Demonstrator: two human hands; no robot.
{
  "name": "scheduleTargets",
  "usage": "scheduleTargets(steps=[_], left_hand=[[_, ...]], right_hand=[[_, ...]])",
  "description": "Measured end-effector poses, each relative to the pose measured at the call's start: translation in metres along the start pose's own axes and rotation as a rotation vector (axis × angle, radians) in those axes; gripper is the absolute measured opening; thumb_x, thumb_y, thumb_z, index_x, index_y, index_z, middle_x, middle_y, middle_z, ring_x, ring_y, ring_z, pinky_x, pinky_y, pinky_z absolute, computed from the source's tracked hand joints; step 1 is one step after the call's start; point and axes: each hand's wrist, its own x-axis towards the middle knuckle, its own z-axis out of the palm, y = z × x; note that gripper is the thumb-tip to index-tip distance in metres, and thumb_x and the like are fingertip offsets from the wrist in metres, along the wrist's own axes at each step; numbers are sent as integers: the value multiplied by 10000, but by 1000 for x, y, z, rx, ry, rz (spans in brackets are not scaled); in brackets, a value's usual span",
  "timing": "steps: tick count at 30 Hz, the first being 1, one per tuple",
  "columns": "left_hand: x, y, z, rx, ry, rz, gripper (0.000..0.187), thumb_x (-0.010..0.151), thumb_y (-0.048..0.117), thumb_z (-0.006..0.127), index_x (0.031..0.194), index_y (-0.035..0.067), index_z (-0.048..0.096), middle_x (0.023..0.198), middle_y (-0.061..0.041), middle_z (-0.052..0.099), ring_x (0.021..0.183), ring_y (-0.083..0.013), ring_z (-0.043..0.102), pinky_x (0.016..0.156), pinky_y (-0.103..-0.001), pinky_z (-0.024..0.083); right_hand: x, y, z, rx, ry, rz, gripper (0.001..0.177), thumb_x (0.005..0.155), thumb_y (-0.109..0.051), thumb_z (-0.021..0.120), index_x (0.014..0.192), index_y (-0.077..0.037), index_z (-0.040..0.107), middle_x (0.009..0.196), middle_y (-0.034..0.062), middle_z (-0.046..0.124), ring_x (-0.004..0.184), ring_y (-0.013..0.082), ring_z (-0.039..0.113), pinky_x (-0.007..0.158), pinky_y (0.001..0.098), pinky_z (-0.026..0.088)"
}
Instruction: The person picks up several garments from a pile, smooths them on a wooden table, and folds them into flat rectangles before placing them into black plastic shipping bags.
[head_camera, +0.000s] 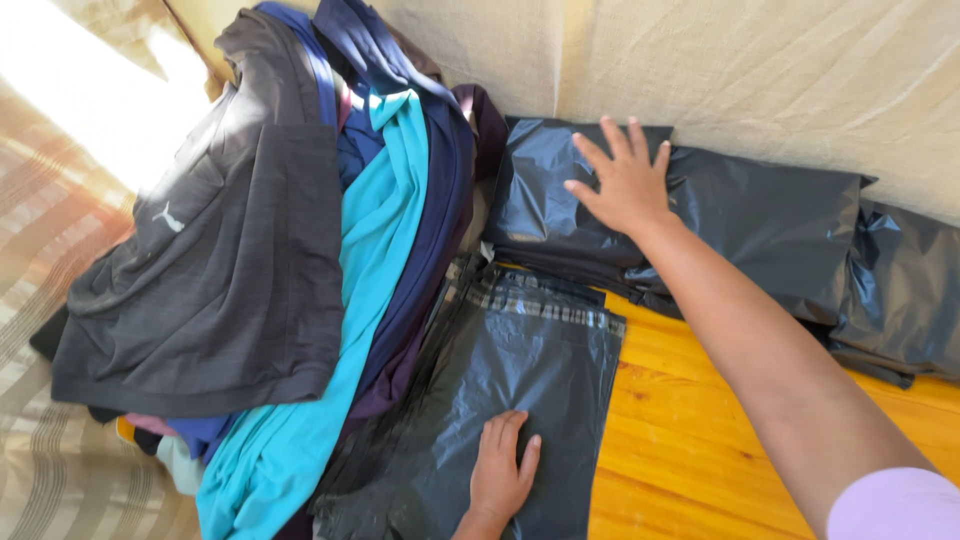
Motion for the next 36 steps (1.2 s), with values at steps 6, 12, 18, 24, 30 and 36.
scheduleTargets(steps=[6, 12, 18, 24, 30, 36], left_hand=[[11, 14, -6, -35, -75, -265, 398, 967, 424, 446, 1209, 143, 591, 1205, -29, 584, 1117, -197, 544, 906, -365, 466], [5, -21, 27, -24, 121, -169, 380, 911, 402, 542, 1132, 117, 663, 1145, -53, 643, 1061, -220, 588, 897, -382, 478], [8, -9, 16, -4, 110, -174, 383, 930, 404, 519, 1138, 114, 657, 1155, -48, 639, 1062, -210, 589, 878, -382, 488], [6, -18, 24, 10, 181, -90, 375, 912, 386, 536, 1113, 97, 665, 1125, -51, 657, 1028, -211, 602, 862, -369, 501], [9, -7, 3, -56, 38, -54, 409, 983, 392, 465, 1183, 59, 592, 1155, -105, 606, 1045, -258, 568, 874, -407, 464], [6, -16, 7, -1, -19, -15, 399, 978, 347, 489, 1233, 45, 547, 1204, -115, 556, 1109, -289, 518, 917, -440, 428]], right_hand=[[58, -18, 14, -147, -254, 6, 719, 874, -690, 272, 1513, -397, 117, 1612, -21, -8, 1467, 351, -57, 1107, 712, 51], [80, -13, 49, -204, -230, 23, 704, 875, -712, 212, 1507, -402, 182, 1563, 29, 208, 1397, 377, 196, 1025, 699, 228], [81, -12, 57, -176, -222, 32, 684, 881, -703, 177, 1499, -413, 222, 1541, 13, 261, 1338, 331, 270, 982, 635, 263], [81, -8, 60, -116, -257, 52, 669, 886, -688, 171, 1500, -425, 205, 1552, -4, 229, 1331, 335, 262, 985, 592, 249], [66, -8, 63, 10, -69, -24, 624, 935, -600, 267, 1495, -324, 259, 1557, 81, 174, 1407, 396, 142, 1044, 764, 58], [-42, -53, 63, 290, 160, -282, 634, 943, -314, 503, 1503, -149, 257, 1571, 200, 159, 1434, 332, 181, 1142, 559, 147]])
